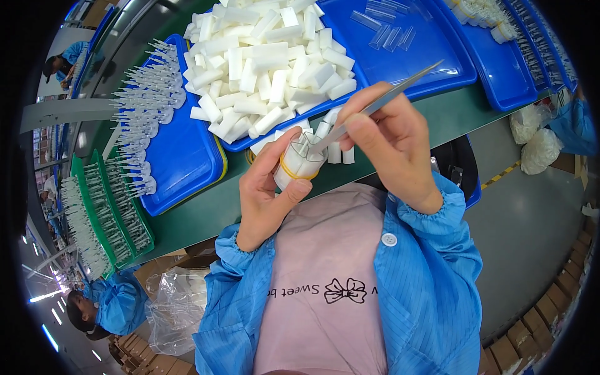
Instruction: The person assembles components by fitting foam pieces and plastic sleeves onto plastic base fixtures, securing them with rubber bands, adjusting the parts with tweezers, and placing the completed assemblies into a tray.
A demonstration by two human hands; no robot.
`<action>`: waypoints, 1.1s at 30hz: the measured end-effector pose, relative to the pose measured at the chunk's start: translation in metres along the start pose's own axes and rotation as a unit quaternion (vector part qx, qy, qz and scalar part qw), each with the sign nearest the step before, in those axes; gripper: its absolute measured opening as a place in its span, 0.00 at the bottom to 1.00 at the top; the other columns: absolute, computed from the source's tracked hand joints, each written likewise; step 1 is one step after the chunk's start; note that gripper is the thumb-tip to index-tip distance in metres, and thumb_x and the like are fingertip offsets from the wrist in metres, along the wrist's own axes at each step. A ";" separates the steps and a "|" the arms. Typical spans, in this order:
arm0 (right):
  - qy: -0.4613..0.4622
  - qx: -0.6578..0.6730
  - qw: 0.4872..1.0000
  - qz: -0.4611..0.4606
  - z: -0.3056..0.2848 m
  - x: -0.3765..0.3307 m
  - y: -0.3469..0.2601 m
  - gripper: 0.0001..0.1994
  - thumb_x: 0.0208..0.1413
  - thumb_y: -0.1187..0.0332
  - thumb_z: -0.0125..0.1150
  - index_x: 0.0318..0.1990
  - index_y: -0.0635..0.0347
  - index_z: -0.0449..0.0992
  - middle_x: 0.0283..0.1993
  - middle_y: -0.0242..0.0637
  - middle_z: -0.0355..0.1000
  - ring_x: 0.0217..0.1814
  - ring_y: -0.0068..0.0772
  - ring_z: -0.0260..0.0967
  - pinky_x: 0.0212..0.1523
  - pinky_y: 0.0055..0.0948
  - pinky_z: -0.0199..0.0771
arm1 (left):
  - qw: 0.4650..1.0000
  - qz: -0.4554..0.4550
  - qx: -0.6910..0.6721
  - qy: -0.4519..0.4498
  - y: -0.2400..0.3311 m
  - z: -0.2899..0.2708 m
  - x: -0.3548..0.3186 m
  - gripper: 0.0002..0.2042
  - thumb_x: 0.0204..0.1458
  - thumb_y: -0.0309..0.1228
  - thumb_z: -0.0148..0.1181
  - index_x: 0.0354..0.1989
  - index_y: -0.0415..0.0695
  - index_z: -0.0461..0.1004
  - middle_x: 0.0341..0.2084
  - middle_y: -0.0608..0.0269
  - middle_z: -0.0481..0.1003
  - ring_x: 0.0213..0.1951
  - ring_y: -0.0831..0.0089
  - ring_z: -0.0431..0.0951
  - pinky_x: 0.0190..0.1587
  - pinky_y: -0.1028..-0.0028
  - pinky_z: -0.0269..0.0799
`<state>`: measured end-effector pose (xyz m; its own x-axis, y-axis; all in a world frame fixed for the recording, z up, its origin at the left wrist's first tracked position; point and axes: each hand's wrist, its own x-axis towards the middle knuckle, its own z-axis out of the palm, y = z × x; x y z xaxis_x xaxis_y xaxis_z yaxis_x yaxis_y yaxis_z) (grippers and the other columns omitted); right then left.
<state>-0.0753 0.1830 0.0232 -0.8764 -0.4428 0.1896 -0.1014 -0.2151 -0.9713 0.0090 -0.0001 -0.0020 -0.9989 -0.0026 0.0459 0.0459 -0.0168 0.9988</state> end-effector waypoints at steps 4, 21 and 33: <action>-0.018 0.018 1.000 -0.007 -0.001 0.003 -0.001 0.06 0.60 0.72 0.51 0.40 0.66 0.69 0.36 0.35 0.69 0.34 0.19 0.66 0.37 0.18 0.68 | 1.000 -0.008 0.005 -0.017 0.001 0.001 0.001 0.32 0.44 0.32 0.68 0.59 0.38 0.64 0.42 0.59 0.69 0.44 0.73 0.69 0.47 0.77 0.64; -0.024 -0.059 0.995 -0.081 0.005 -0.002 0.004 0.05 0.57 0.75 0.55 0.37 0.67 0.72 0.36 0.36 0.71 0.37 0.24 0.67 0.38 0.22 0.68 | 0.952 -0.187 -0.230 -0.075 0.007 0.000 -0.001 0.32 0.53 0.42 0.58 0.62 0.37 0.58 0.48 0.57 0.70 0.41 0.71 0.73 0.39 0.75 0.71; -0.074 0.030 0.996 0.035 -0.009 0.002 -0.008 0.07 0.60 0.70 0.53 0.41 0.65 0.69 0.36 0.33 0.69 0.33 0.18 0.62 0.35 0.17 0.65 | 0.943 -0.197 -0.259 -0.066 0.011 0.001 0.000 0.36 0.51 0.51 0.56 0.60 0.35 0.58 0.45 0.51 0.70 0.37 0.71 0.73 0.35 0.75 0.70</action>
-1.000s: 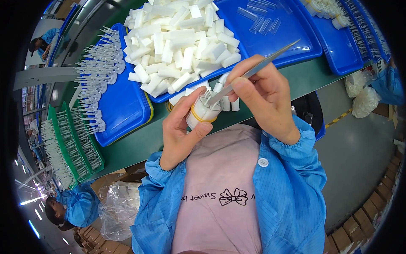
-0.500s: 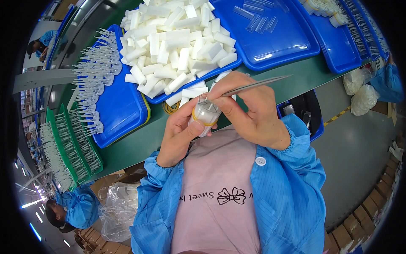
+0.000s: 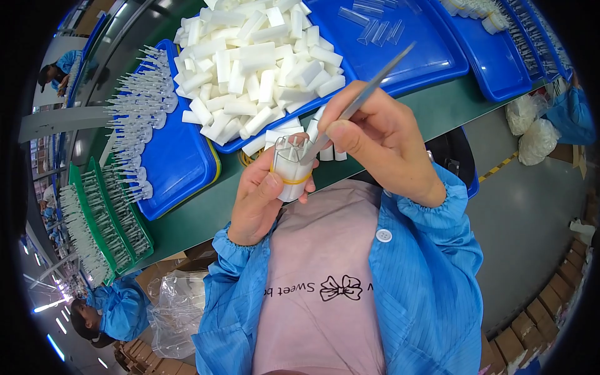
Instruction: The person assembles components by fitting foam pieces and plastic sleeves onto plastic base fixtures, securing them with rubber bands, adjusting the parts with tweezers, and placing the completed assemblies into a tray.
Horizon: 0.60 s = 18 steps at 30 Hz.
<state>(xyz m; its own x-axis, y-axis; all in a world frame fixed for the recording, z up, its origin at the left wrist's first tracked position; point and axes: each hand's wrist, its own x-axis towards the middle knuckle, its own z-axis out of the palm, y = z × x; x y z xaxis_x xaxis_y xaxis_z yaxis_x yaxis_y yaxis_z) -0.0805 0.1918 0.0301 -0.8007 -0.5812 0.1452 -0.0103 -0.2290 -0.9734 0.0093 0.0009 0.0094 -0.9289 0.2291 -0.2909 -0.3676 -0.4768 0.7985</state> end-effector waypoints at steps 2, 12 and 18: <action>0.008 0.006 1.000 0.012 0.001 0.001 -0.001 0.07 0.60 0.70 0.53 0.39 0.65 0.69 0.36 0.33 0.69 0.33 0.18 0.63 0.35 0.18 0.65 | 1.000 -0.001 0.003 -0.005 0.000 0.000 0.000 0.36 0.51 0.51 0.57 0.60 0.36 0.58 0.45 0.51 0.70 0.37 0.71 0.73 0.35 0.75 0.70; 0.036 -0.101 0.988 -0.109 0.013 -0.002 0.003 0.05 0.59 0.73 0.52 0.38 0.67 0.70 0.35 0.35 0.70 0.34 0.20 0.66 0.36 0.19 0.67 | 0.986 0.009 -0.142 -0.086 -0.011 -0.016 0.003 0.27 0.57 0.41 0.50 0.61 0.36 0.58 0.46 0.55 0.70 0.39 0.69 0.73 0.39 0.74 0.70; 0.040 -0.024 0.996 -0.071 0.003 -0.001 0.003 0.07 0.61 0.72 0.51 0.42 0.66 0.67 0.37 0.34 0.69 0.34 0.17 0.64 0.36 0.17 0.66 | 0.952 -0.047 -0.273 -0.130 -0.016 -0.017 0.007 0.26 0.59 0.46 0.38 0.59 0.38 0.59 0.43 0.51 0.71 0.37 0.64 0.73 0.37 0.70 0.70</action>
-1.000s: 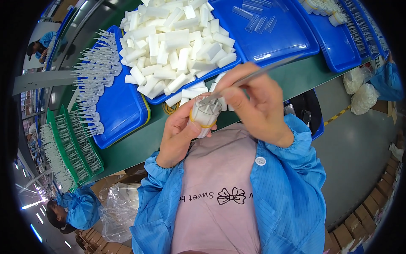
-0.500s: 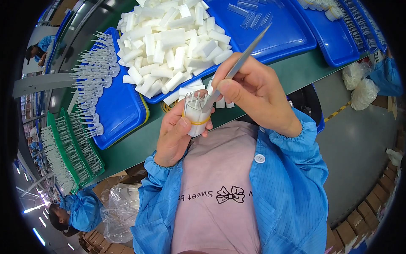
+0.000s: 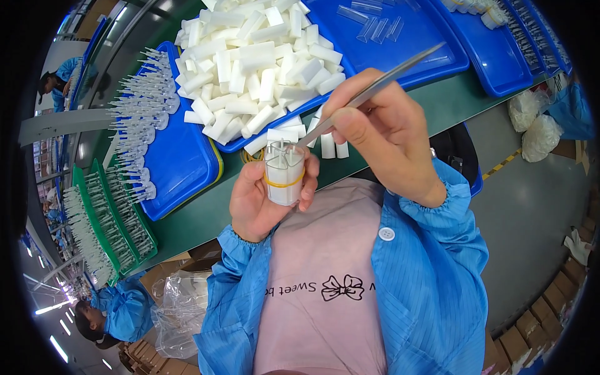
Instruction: The person assembles components by fitting foam pieces and plastic sleeves onto plastic base fixtures, securing them with rubber bands, adjusting the parts with tweezers, and placing the completed assemblies into a tray.
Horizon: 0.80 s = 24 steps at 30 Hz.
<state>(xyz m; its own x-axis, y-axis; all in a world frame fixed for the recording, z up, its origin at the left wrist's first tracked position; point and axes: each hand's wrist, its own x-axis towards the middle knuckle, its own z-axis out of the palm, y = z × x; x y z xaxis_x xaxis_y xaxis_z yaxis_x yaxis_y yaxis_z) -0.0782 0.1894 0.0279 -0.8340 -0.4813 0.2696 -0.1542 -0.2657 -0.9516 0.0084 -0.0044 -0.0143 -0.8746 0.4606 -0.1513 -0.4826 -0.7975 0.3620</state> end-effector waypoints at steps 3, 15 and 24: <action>-0.031 0.022 0.999 0.035 0.003 0.001 0.001 0.08 0.61 0.70 0.52 0.42 0.66 0.67 0.37 0.34 0.68 0.36 0.18 0.64 0.37 0.18 0.66 | 1.000 -0.018 -0.011 0.019 -0.001 0.000 0.000 0.25 0.60 0.45 0.35 0.59 0.38 0.58 0.44 0.50 0.71 0.37 0.65 0.73 0.37 0.70 0.70; -0.109 -0.179 0.978 -0.007 0.010 0.004 -0.004 0.07 0.58 0.70 0.54 0.37 0.66 0.69 0.32 0.35 0.69 0.32 0.20 0.65 0.32 0.20 0.67 | 0.997 -0.041 0.052 0.043 -0.009 -0.001 0.001 0.32 0.61 0.56 0.31 0.58 0.39 0.60 0.38 0.55 0.70 0.31 0.72 0.70 0.29 0.75 0.66; -0.041 0.015 0.997 0.060 -0.002 0.004 -0.005 0.05 0.60 0.72 0.51 0.40 0.64 0.68 0.38 0.33 0.67 0.32 0.19 0.66 0.35 0.20 0.68 | 0.991 -0.095 -0.090 -0.017 -0.010 -0.004 0.004 0.34 0.59 0.59 0.31 0.55 0.38 0.61 0.34 0.57 0.70 0.23 0.75 0.67 0.20 0.79 0.61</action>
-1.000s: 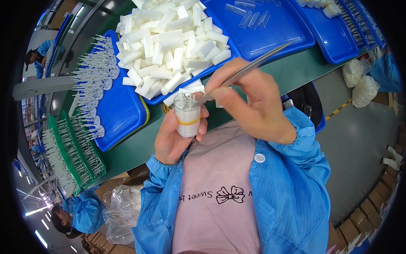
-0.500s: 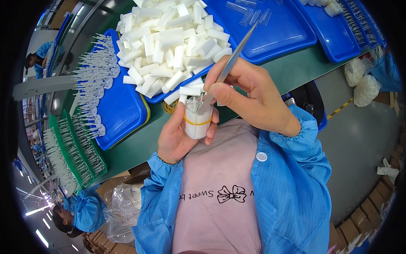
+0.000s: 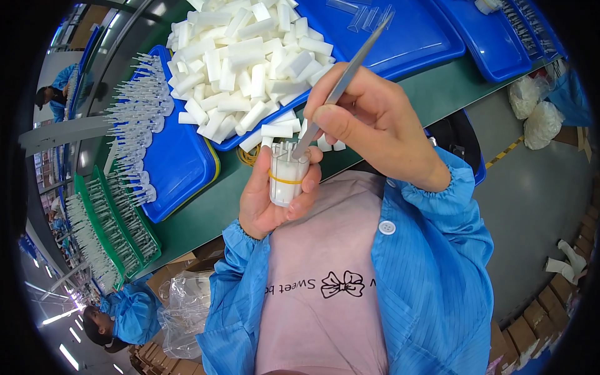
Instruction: The person assembles components by fitting foam pieces and plastic sleeves onto plastic base fixtures, securing them with rubber bands, adjusting the parts with tweezers, and placing the completed assemblies into a tray.
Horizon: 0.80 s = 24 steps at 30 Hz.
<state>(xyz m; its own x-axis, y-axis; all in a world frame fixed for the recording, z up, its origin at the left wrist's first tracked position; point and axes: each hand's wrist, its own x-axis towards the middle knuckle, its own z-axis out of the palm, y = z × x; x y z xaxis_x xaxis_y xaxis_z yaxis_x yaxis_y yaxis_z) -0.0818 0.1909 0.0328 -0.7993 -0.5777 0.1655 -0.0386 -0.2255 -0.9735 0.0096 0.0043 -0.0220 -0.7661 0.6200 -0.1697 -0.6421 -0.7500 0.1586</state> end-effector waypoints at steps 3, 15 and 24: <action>-0.031 0.028 0.999 0.034 0.003 0.001 -0.001 0.06 0.60 0.71 0.52 0.39 0.64 0.68 0.35 0.32 0.67 0.31 0.18 0.66 0.34 0.19 0.68 | 1.000 -0.004 0.000 -0.001 0.000 0.001 0.002 0.34 0.59 0.59 0.31 0.55 0.38 0.61 0.34 0.57 0.70 0.22 0.75 0.66 0.19 0.79 0.60; 0.034 -0.099 0.991 -0.083 0.001 -0.007 0.012 0.04 0.58 0.75 0.52 0.36 0.67 0.69 0.37 0.40 0.68 0.35 0.22 0.68 0.34 0.20 0.67 | 0.995 -0.026 -0.092 -0.017 -0.001 0.001 0.006 0.32 0.60 0.58 0.32 0.53 0.37 0.62 0.31 0.56 0.70 0.23 0.73 0.66 0.23 0.77 0.62; 0.124 -0.620 0.774 -0.031 -0.069 -0.029 0.015 0.11 0.47 0.83 0.53 0.37 0.60 0.73 0.40 0.39 0.69 0.36 0.40 0.69 0.36 0.32 0.69 | 0.999 0.014 -0.048 0.016 0.000 -0.002 0.001 0.33 0.61 0.56 0.25 0.60 0.39 0.57 0.37 0.55 0.69 0.31 0.67 0.69 0.30 0.71 0.65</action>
<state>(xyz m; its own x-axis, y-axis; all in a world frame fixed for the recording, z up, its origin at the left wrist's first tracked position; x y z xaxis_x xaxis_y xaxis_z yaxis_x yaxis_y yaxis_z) -0.1009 0.2586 0.0029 -0.8576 -0.3935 0.3312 -0.5046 0.7682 -0.3939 0.0089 0.0045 -0.0239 -0.7812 0.5919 -0.1985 -0.6136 -0.7866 0.0692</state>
